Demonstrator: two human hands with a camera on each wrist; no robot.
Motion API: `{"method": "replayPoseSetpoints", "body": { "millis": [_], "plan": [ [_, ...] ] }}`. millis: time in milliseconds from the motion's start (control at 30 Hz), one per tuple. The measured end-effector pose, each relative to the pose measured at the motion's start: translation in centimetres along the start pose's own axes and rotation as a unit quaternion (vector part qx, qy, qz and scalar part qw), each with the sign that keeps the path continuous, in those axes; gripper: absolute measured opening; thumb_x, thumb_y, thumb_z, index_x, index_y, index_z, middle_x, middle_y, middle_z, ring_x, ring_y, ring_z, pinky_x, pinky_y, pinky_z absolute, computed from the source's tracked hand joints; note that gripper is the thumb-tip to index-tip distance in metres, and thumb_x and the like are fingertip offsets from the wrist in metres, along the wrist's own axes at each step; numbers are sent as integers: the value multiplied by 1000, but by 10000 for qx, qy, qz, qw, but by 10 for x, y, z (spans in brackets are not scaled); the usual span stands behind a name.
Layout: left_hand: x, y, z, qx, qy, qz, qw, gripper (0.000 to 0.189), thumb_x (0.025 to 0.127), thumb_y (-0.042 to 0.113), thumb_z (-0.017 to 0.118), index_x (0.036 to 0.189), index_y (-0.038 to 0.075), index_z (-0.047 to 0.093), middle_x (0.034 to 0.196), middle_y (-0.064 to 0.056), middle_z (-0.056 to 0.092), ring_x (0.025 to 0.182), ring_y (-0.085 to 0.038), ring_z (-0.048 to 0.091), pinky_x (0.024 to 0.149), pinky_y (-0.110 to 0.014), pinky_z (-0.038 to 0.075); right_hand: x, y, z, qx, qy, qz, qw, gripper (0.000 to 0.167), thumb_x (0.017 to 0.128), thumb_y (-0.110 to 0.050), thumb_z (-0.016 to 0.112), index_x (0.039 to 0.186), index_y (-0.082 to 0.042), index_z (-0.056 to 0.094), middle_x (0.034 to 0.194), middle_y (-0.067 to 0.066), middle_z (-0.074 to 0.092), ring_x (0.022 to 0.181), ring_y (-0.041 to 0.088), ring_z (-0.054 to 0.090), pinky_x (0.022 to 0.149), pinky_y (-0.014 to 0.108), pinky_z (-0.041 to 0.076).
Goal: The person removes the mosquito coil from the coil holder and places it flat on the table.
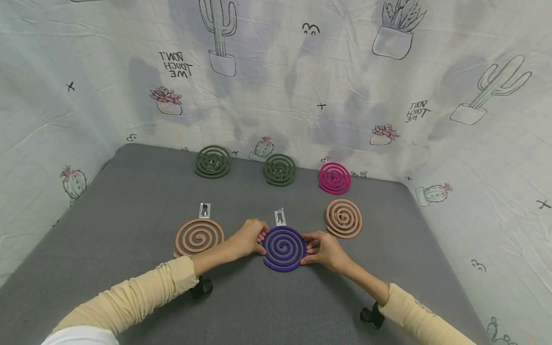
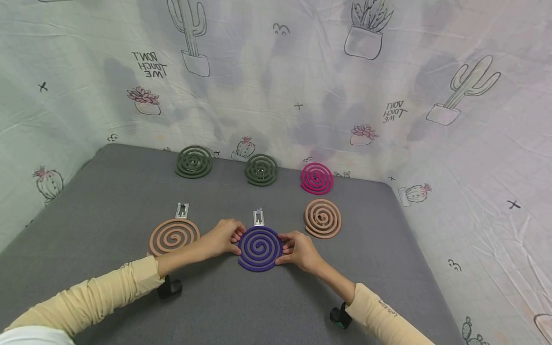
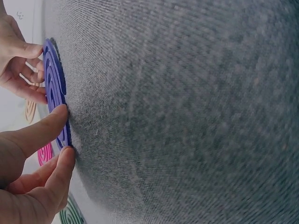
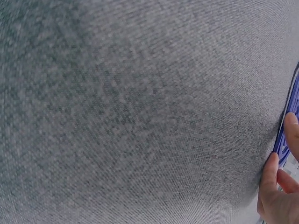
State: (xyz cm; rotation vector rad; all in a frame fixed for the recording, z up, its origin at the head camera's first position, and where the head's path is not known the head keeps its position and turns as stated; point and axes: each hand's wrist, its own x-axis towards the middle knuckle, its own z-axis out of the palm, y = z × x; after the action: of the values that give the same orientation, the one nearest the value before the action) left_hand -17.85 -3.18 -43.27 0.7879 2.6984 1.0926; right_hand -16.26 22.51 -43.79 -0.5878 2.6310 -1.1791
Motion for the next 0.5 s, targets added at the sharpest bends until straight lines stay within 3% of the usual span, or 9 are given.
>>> {"method": "replayPoseSetpoints", "body": {
  "millis": [300,500],
  "plan": [
    [4,5,-1,139,-69,-75,9999,46,56,-3,90,94,-9,65,89,-16,64,83,-24,60,81,-39,54,-1,1,0,-66,53,-20,10000,62,62,-7,89,116,9,64,100,14,62,83,20,64,71,23,57],
    [9,6,-2,281,-289,-178,9990,43,58,-3,90,92,-9,65,79,-9,61,72,-14,53,74,-33,54,0,-2,-1,-140,48,128,9998,63,61,-7,89,117,8,64,98,13,61,81,17,64,68,20,56]
  ]
}}
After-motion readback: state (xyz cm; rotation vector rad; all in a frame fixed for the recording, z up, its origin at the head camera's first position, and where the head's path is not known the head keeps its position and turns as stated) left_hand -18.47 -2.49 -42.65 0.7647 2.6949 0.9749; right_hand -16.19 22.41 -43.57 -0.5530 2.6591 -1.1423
